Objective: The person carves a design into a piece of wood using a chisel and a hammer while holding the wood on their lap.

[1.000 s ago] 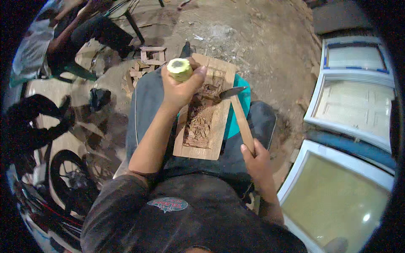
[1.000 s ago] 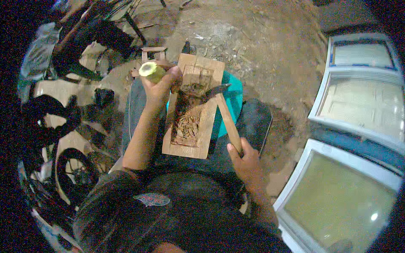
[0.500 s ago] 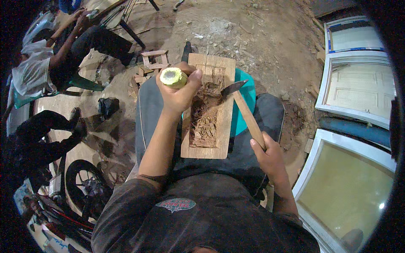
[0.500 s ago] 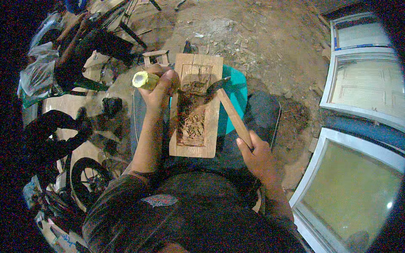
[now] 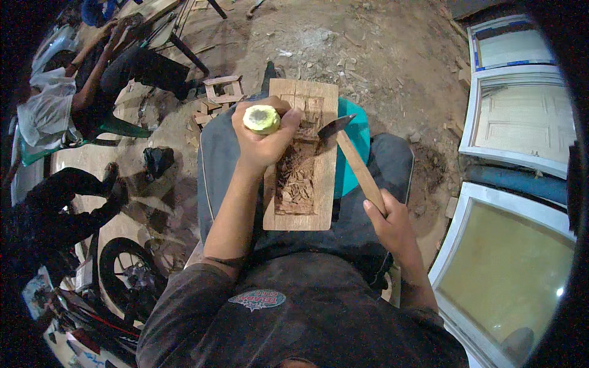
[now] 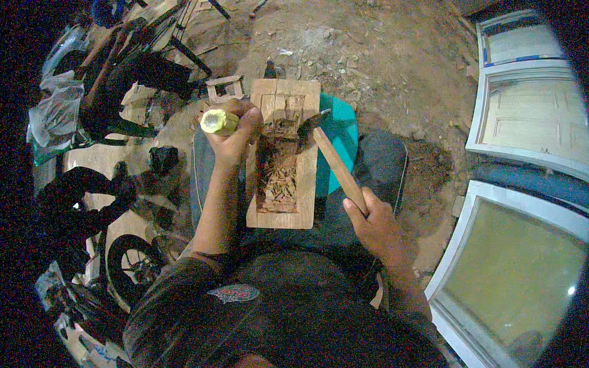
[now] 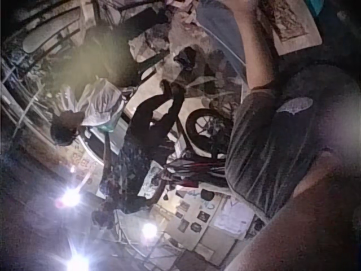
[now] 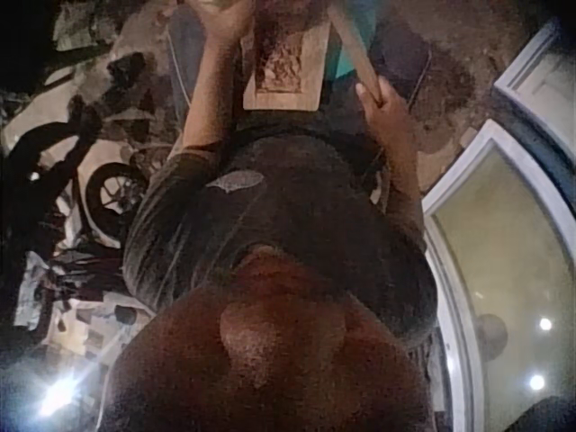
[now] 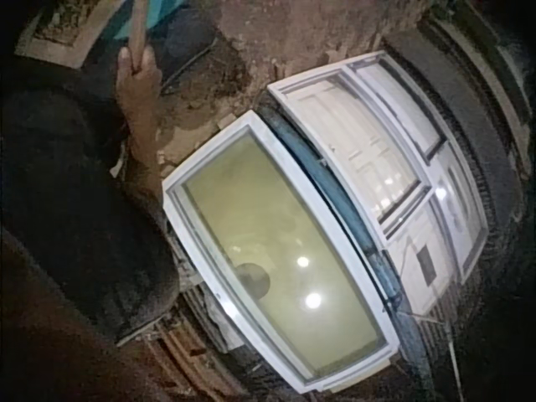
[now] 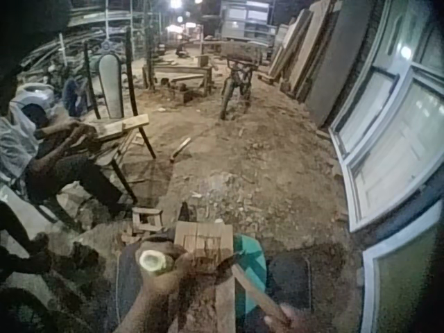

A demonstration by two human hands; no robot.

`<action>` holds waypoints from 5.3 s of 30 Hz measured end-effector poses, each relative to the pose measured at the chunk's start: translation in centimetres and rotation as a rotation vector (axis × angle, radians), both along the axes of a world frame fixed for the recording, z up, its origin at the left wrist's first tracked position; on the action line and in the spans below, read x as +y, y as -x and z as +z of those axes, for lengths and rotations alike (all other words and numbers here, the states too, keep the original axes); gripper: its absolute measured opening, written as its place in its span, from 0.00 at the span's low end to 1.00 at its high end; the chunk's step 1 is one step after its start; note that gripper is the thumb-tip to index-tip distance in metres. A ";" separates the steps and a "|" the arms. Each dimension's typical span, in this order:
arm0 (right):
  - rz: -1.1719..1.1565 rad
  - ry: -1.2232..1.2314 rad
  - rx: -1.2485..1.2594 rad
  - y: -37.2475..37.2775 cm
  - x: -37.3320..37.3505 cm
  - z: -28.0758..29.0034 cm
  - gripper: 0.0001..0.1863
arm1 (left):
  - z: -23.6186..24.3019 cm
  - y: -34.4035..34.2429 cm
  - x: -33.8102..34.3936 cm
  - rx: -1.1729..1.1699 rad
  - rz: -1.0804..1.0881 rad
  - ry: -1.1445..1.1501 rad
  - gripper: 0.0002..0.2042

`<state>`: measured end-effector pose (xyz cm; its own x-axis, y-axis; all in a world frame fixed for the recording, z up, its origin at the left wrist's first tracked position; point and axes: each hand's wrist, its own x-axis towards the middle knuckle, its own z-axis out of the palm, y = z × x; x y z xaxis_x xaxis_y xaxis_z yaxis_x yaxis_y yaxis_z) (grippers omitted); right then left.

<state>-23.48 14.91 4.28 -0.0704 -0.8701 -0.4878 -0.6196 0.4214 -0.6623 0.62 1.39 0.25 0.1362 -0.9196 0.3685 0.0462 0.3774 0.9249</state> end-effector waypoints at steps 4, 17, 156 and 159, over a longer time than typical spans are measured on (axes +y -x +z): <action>0.050 0.015 0.087 -0.2 -0.4 0.7 0.17 | 0.2 0.2 -0.3 -0.048 -0.016 0.094 0.08; 0.072 0.010 0.043 0.4 -0.2 0.7 0.17 | 1.0 0.9 0.1 -0.319 0.013 0.377 0.08; 0.004 0.399 -0.332 -3.3 0.5 6.9 0.12 | 0.1 0.4 -2.8 0.050 0.178 0.145 0.09; -0.048 0.308 -0.379 -4.0 0.7 6.4 0.11 | 0.4 0.3 -2.9 0.131 0.193 0.081 0.08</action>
